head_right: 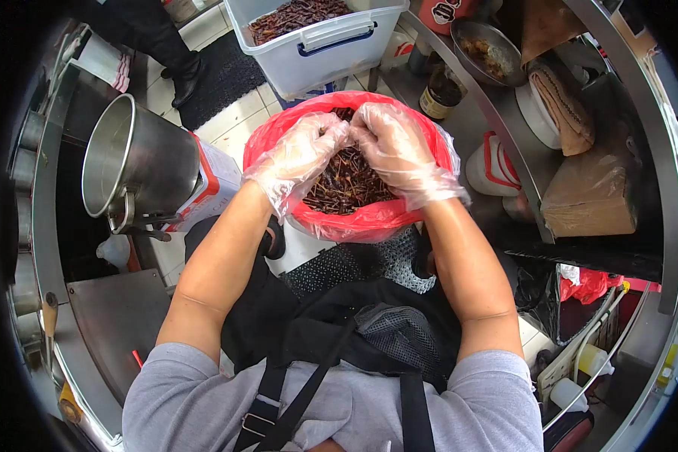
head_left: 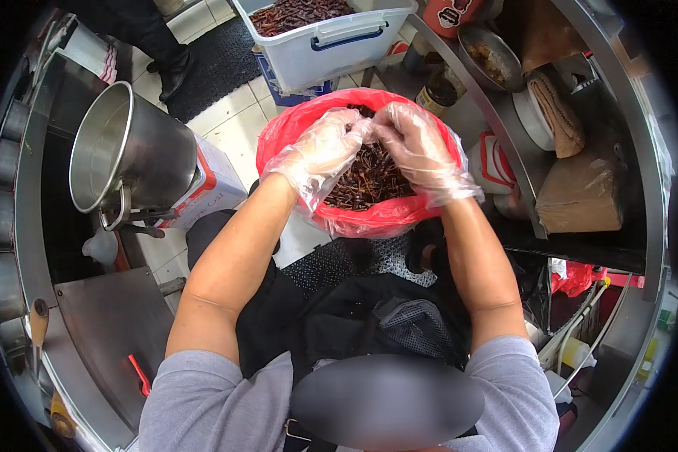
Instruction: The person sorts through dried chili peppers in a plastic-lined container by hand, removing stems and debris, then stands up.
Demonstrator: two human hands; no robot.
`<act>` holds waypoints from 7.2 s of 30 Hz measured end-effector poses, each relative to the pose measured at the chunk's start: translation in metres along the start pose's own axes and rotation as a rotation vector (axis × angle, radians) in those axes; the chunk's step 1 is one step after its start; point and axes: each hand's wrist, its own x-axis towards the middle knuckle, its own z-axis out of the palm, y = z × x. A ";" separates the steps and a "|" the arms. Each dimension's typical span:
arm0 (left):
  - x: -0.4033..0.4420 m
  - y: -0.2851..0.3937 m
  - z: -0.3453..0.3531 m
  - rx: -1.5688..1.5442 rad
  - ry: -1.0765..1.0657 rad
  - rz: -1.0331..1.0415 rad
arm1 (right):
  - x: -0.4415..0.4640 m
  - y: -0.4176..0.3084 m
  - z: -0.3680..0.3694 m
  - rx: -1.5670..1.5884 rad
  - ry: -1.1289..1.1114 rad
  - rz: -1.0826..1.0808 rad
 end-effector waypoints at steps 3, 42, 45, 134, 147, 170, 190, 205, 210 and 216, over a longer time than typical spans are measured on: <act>-0.005 0.009 -0.009 0.053 -0.103 0.004 | -0.001 -0.003 -0.009 0.205 -0.128 0.012; -0.007 0.011 -0.036 -0.689 0.042 -0.134 | -0.002 0.014 0.014 -0.252 -0.462 0.129; -0.009 0.012 -0.027 -0.662 0.075 -0.141 | 0.001 0.001 -0.011 0.134 -0.294 0.304; 0.005 0.002 0.013 -0.650 0.339 -0.064 | 0.000 -0.004 0.017 0.387 -0.337 0.131; 0.000 0.004 -0.001 -0.523 0.249 -0.007 | -0.006 0.004 0.024 -0.616 -0.341 0.176; -0.009 0.014 -0.005 -0.461 0.205 -0.065 | -0.006 0.012 0.024 -0.521 -0.255 0.125; -0.005 -0.003 0.015 -0.543 0.037 -0.093 | 0.000 0.023 0.021 0.231 -0.012 0.252; 0.003 -0.023 0.018 -0.401 0.078 0.032 | 0.000 0.028 0.030 0.409 -0.049 0.390; 0.003 -0.016 0.017 -0.505 0.123 -0.054 | -0.003 0.016 0.036 0.541 -0.005 0.290; 0.001 -0.009 0.012 -0.512 0.214 -0.117 | -0.001 0.001 0.021 0.664 -0.204 0.387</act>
